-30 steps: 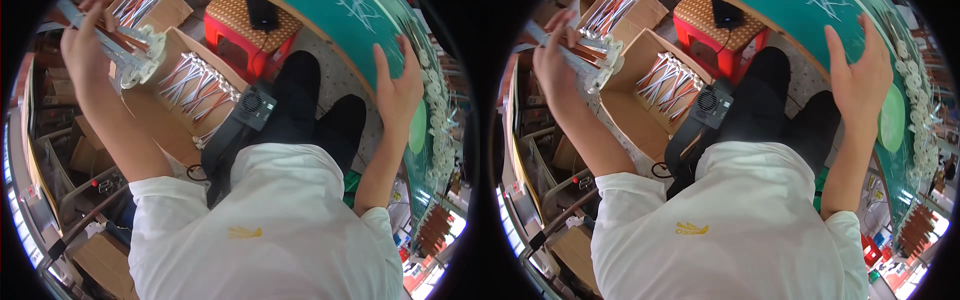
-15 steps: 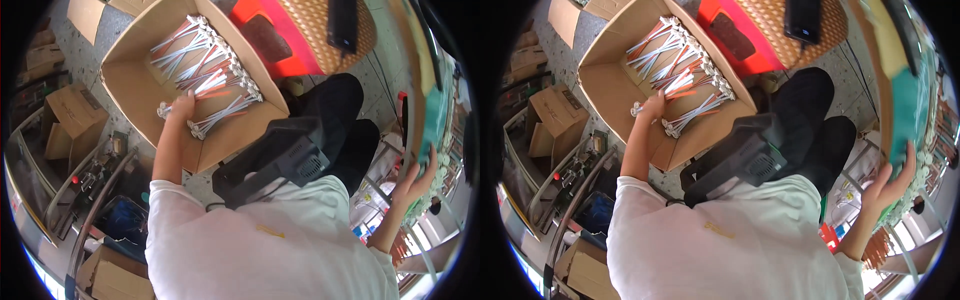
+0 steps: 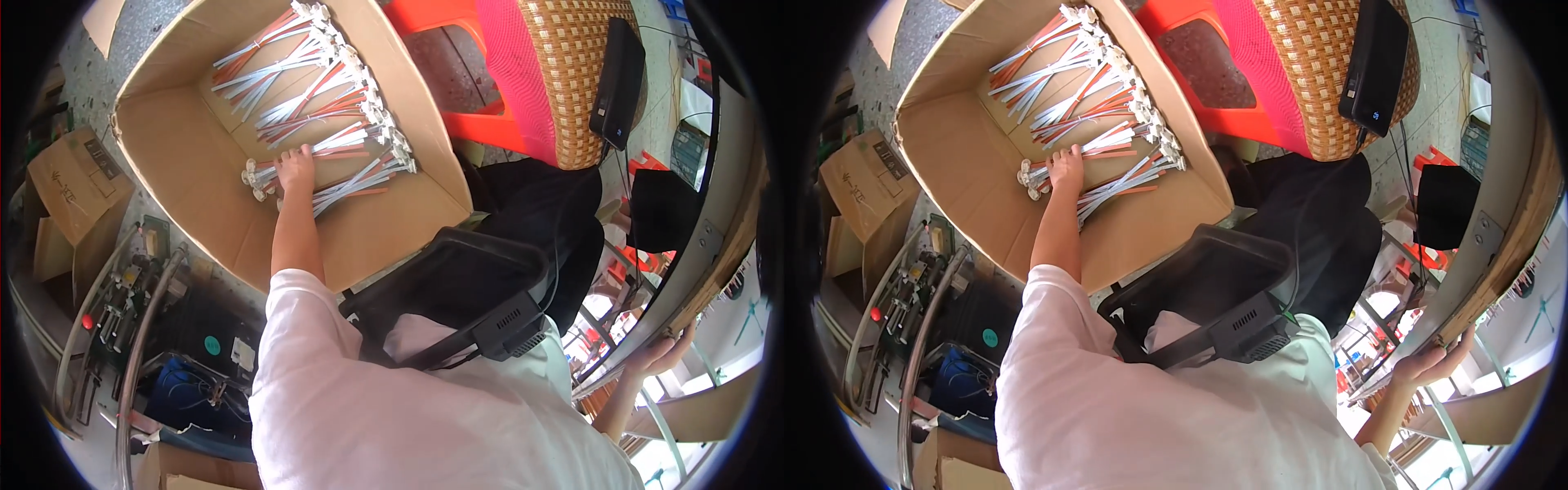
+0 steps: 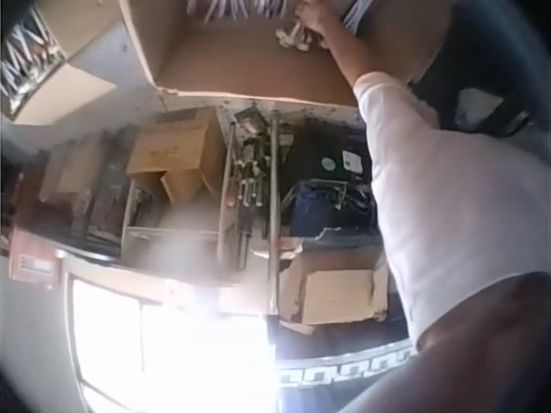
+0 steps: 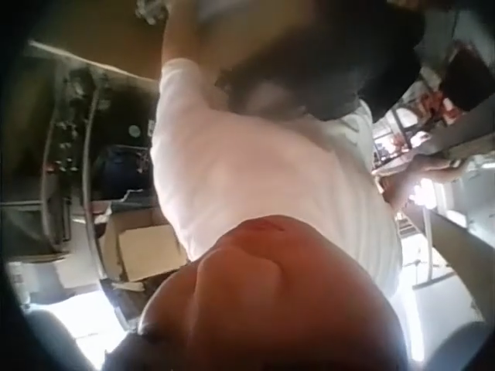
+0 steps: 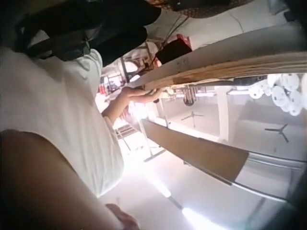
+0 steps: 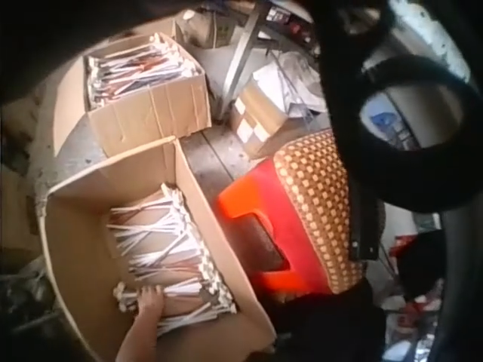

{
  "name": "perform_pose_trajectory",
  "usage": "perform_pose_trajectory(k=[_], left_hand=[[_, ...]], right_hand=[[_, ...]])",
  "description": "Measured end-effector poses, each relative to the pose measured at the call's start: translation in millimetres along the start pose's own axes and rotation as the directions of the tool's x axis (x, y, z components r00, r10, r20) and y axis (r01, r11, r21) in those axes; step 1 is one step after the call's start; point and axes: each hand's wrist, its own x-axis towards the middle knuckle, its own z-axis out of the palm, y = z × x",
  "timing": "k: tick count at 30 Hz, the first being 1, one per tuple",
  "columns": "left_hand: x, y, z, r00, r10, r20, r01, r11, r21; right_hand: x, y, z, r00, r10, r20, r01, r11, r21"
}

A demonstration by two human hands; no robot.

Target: Bundling multiple LED light strips together using small white ties and placing the completed bundles into a cardboard box.

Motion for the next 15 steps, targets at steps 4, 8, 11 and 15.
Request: perform_pose_trajectory(k=[4, 8, 11, 15], left_hand=[[7, 5, 8, 0.996, -0.081, 0.035, 0.083, 0.995, -0.053], [11, 4, 11, 0.993, -0.121, 0.009, 0.121, 0.990, -0.072], [6, 3, 1, 0.991, -0.130, -0.002, 0.129, 0.986, -0.104], [-13, -1, -9, 0.993, -0.104, -0.056, 0.099, 0.991, -0.093]], right_hand=[[1, 0, 0, 0.998, -0.063, 0.004, 0.063, 0.998, -0.027], [-3, 3, 2, 0.999, -0.021, -0.029, 0.021, 1.000, 0.013], [-3, 3, 0, 1.000, -0.020, -0.022, 0.020, 1.000, -0.019], [-1, 0, 1, 1.000, 0.012, -0.006, -0.012, 1.000, 0.009]])
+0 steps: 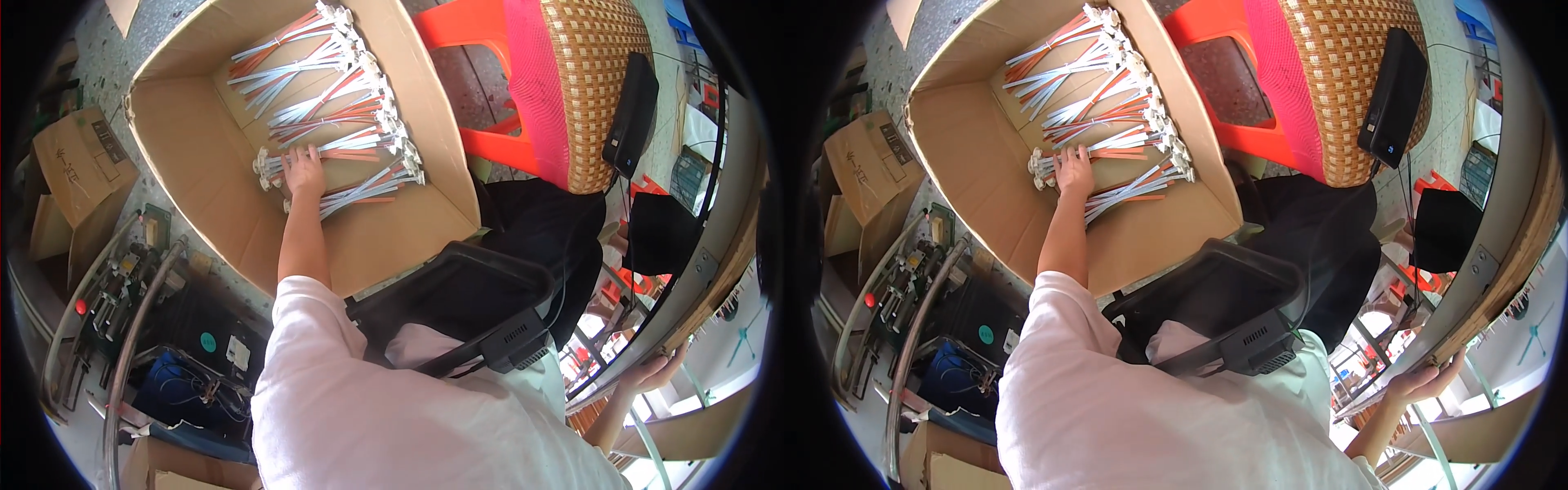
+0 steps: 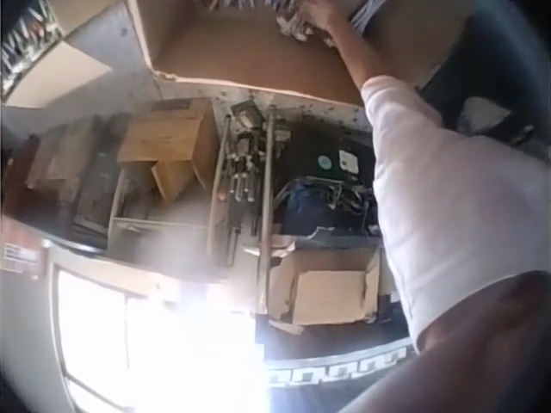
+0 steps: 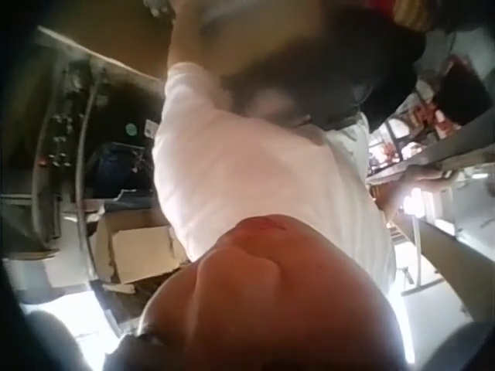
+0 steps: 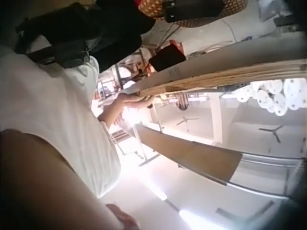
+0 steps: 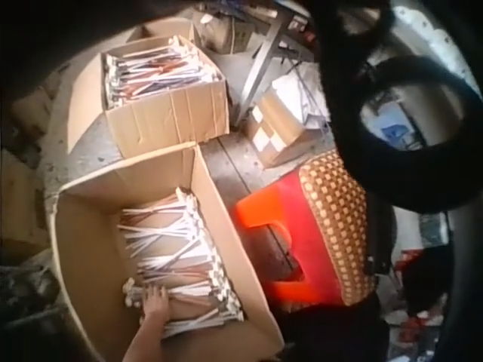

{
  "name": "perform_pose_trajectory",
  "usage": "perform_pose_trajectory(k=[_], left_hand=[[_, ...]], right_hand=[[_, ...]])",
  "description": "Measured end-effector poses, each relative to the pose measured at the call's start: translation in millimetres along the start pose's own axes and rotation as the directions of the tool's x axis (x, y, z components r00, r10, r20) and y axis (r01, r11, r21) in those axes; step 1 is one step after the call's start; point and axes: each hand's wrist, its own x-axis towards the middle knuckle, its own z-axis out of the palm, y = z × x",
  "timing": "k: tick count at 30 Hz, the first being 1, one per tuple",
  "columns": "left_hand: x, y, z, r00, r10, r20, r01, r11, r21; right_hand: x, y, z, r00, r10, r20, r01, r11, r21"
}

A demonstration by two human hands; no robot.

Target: Bundling multiple LED light strips together using small white ties and placing the completed bundles into a cardboard box.

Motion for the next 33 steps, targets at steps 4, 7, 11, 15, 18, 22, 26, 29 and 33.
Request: perform_pose_trajectory(k=[4, 7, 11, 15, 18, 22, 26, 29, 33], left_hand=[[-11, -5, -22, 0.999, 0.027, 0.037, -0.028, 0.999, 0.039], [2, -21, -2, 0.998, 0.003, -0.064, -0.002, 1.000, 0.029], [24, -22, -2, 0.993, 0.103, 0.058, -0.111, 0.979, 0.173], [26, -2, -4, 0.998, 0.058, -0.003, -0.056, 0.968, 0.243], [18, 6, -8, 0.998, 0.062, -0.009, -0.057, 0.954, 0.293], [9, 8, -5, 0.999, 0.036, 0.003, -0.036, 0.966, 0.256], [6, 7, 7, 0.995, -0.017, 0.098, 0.002, 0.987, 0.158], [8, -3, 20, 0.997, 0.045, 0.063, -0.053, 0.989, 0.135], [12, -1, 13, 0.996, -0.004, 0.084, -0.005, 0.994, 0.108]], right_hand=[[-2, 2, -1, 1.000, 0.008, 0.000, -0.008, 1.000, -0.014], [0, 7, 1, 0.999, -0.037, -0.006, 0.037, 0.998, -0.055], [-1, 6, 2, 0.998, -0.063, -0.025, 0.061, 0.996, -0.066], [-6, 7, 2, 0.999, -0.007, -0.034, 0.006, 1.000, -0.030], [-4, 2, 1, 0.998, 0.035, -0.047, -0.038, 0.998, -0.043], [-7, 11, 1, 0.997, 0.032, -0.065, -0.037, 0.997, -0.064], [-2, 9, 3, 0.997, 0.003, -0.081, -0.011, 0.995, -0.100], [-4, 9, 2, 0.997, -0.001, -0.075, -0.008, 0.993, -0.116], [-5, 8, 1, 0.998, 0.001, -0.067, -0.011, 0.989, -0.148]])
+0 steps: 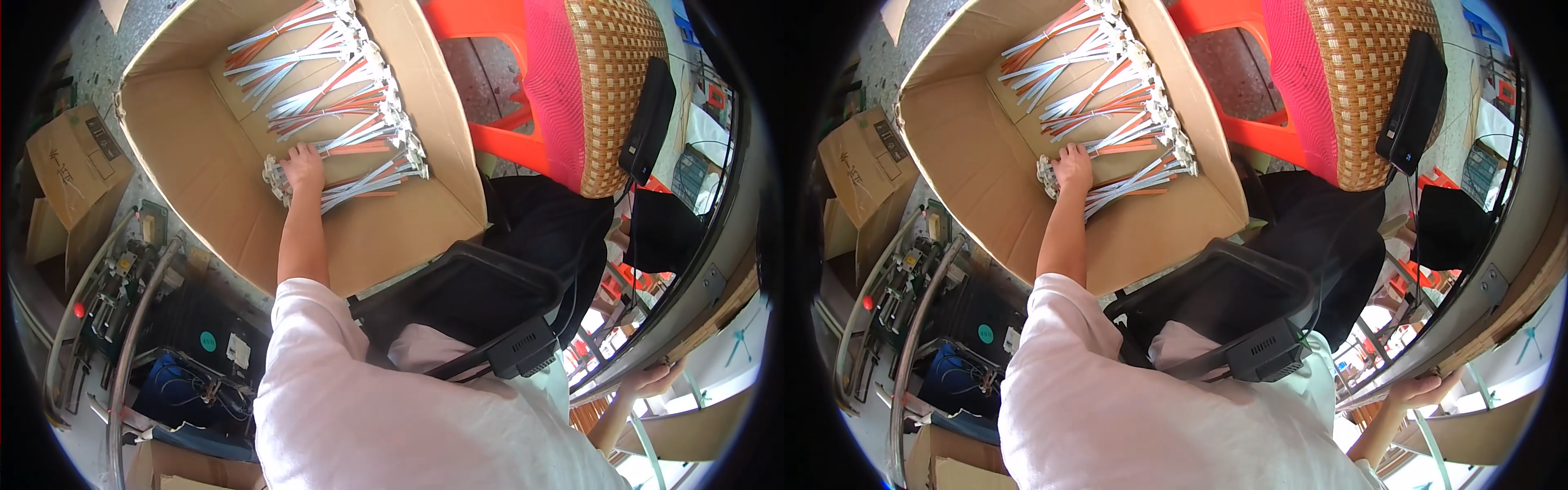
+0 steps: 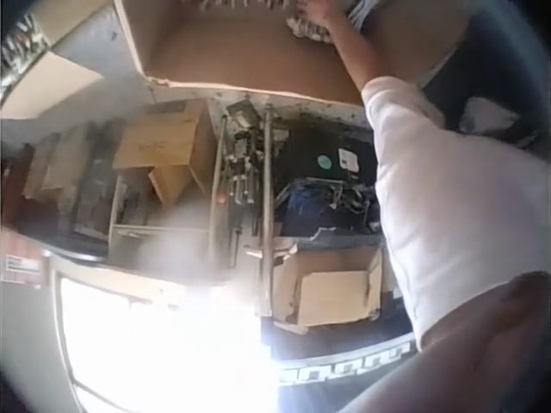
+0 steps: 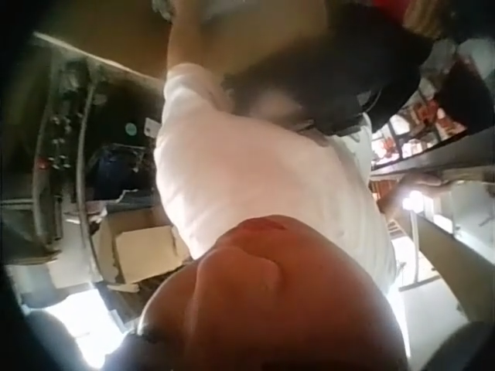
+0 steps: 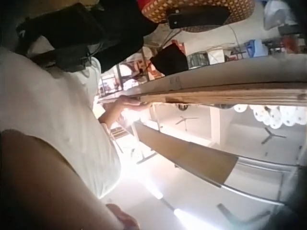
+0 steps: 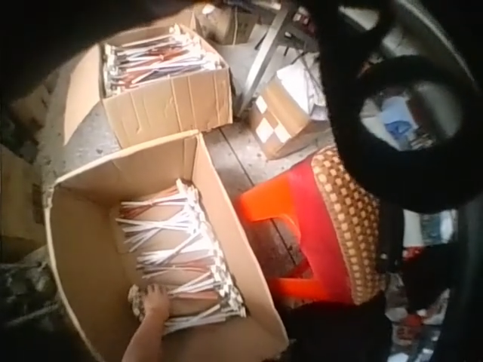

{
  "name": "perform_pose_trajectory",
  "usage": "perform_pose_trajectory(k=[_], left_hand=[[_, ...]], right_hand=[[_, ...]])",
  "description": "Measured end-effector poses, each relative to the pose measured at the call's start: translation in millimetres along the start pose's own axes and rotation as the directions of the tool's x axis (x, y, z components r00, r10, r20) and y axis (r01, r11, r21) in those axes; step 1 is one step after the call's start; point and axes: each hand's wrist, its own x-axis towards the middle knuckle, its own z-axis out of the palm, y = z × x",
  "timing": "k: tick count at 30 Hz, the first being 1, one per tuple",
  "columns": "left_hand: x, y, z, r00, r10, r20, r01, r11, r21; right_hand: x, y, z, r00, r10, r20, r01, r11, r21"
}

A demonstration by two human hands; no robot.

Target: Bundling multiple LED light strips together using small white ties and placing the completed bundles into a cardboard box.

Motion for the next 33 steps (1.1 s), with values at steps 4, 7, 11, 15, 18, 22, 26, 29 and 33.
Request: perform_pose_trajectory(k=[4, 7, 11, 15, 18, 22, 26, 29, 33], left_hand=[[-1, -2, -7, 0.993, -0.082, -0.085, 0.073, 0.992, -0.103], [-7, -8, -21, 0.983, 0.072, -0.166, -0.064, 0.997, 0.049], [-41, -22, -58, 0.918, 0.023, -0.395, -0.106, 0.976, -0.191], [-110, -73, -146, 0.495, -0.273, -0.825, -0.016, 0.946, -0.323], [-143, -129, -148, 0.223, -0.530, -0.818, 0.302, 0.836, -0.459], [-114, -189, -66, 0.437, -0.846, -0.305, 0.283, 0.451, -0.847], [-114, -158, -106, 0.653, -0.751, -0.102, 0.314, 0.390, -0.866], [-107, -124, -115, 0.671, -0.735, -0.096, 0.354, 0.432, -0.829], [-92, -99, -109, 0.678, -0.705, -0.210, 0.358, 0.566, -0.742]], right_hand=[[5, -5, 1, 1.000, -0.024, 0.001, 0.024, 0.999, 0.022], [6, -2, 3, 0.995, -0.099, -0.016, 0.099, 0.995, 0.007], [8, -9, 3, 0.997, -0.081, 0.019, 0.079, 0.993, 0.085], [12, -23, -3, 0.997, -0.073, 0.032, 0.070, 0.994, 0.082], [16, -31, -3, 0.996, -0.088, 0.036, 0.085, 0.993, 0.076], [19, -33, 1, 0.995, -0.091, 0.044, 0.086, 0.992, 0.091], [23, -35, -2, 0.991, -0.130, 0.006, 0.128, 0.981, 0.147], [21, -33, -3, 0.993, -0.118, 0.006, 0.117, 0.986, 0.123], [18, -32, -4, 0.991, -0.135, 0.003, 0.134, 0.988, 0.082]])
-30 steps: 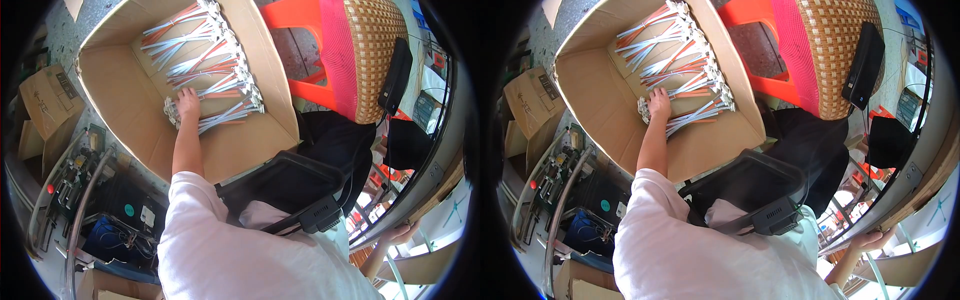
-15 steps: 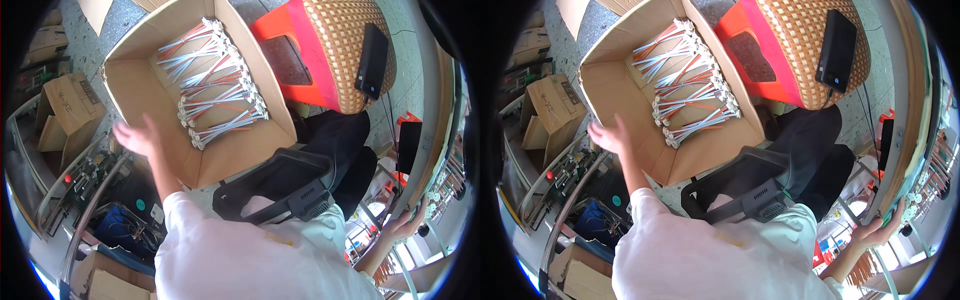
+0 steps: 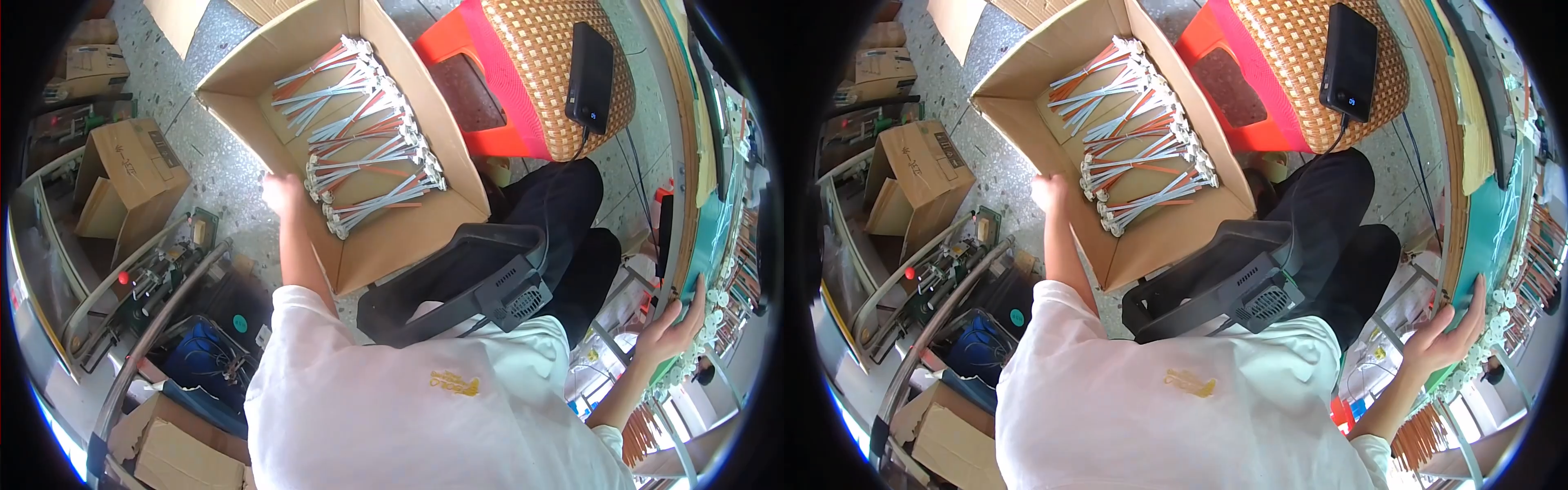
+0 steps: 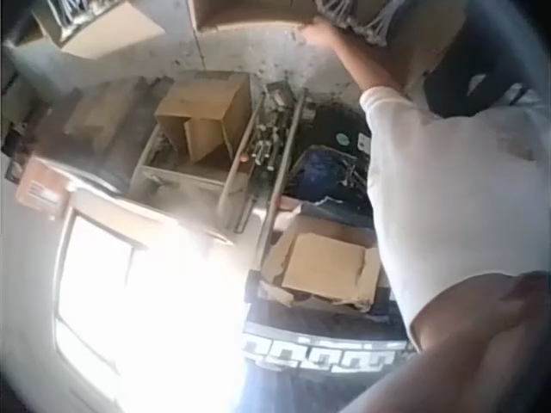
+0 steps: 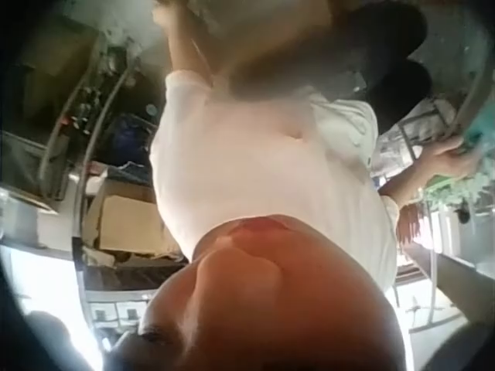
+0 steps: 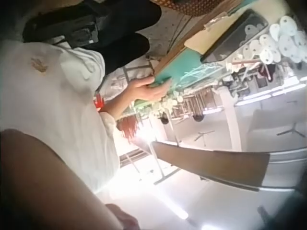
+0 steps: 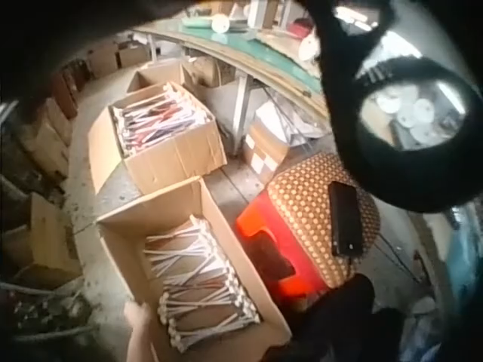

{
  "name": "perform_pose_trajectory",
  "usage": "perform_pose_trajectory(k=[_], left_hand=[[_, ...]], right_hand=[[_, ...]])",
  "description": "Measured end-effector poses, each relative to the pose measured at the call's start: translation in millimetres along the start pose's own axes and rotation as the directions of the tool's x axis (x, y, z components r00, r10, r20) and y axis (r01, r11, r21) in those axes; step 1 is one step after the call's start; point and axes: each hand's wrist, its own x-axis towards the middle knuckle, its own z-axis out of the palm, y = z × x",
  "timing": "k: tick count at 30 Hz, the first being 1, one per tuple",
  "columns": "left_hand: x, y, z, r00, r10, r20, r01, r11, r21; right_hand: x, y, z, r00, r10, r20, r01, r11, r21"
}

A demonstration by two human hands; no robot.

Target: Bundling multiple LED light strips together using small white ties and placing the completed bundles into a cardboard box.

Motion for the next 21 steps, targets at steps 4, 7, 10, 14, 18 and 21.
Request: perform_pose_trajectory(k=[4, 7, 10, 14, 18, 21], left_hand=[[-15, 34, -2, 0.999, -0.022, 0.038, 0.021, 1.000, 0.017], [-17, 39, -8, 0.996, -0.026, 0.082, 0.027, 1.000, -0.011], [-15, 34, -8, 0.996, -0.019, 0.082, 0.022, 0.999, -0.031], [-12, 31, -19, 0.987, -0.107, 0.119, 0.118, 0.989, -0.091], [-2, 28, -14, 0.987, -0.075, 0.140, 0.082, 0.996, -0.045], [15, 6, 9, 0.979, -0.155, 0.130, 0.165, 0.984, -0.068]], right_hand=[[-3, -1, -2, 1.000, 0.006, 0.003, -0.006, 1.000, -0.025], [-2, -2, -2, 1.000, 0.008, 0.008, -0.008, 1.000, 0.001], [-2, -3, -2, 1.000, 0.001, 0.008, -0.001, 1.000, 0.014], [-3, -3, -2, 1.000, 0.001, 0.003, -0.001, 0.999, 0.038], [1, -1, -7, 1.000, -0.003, -0.027, 0.004, 0.999, 0.041], [3, -6, -14, 0.998, 0.067, -0.020, -0.067, 0.998, 0.003]])
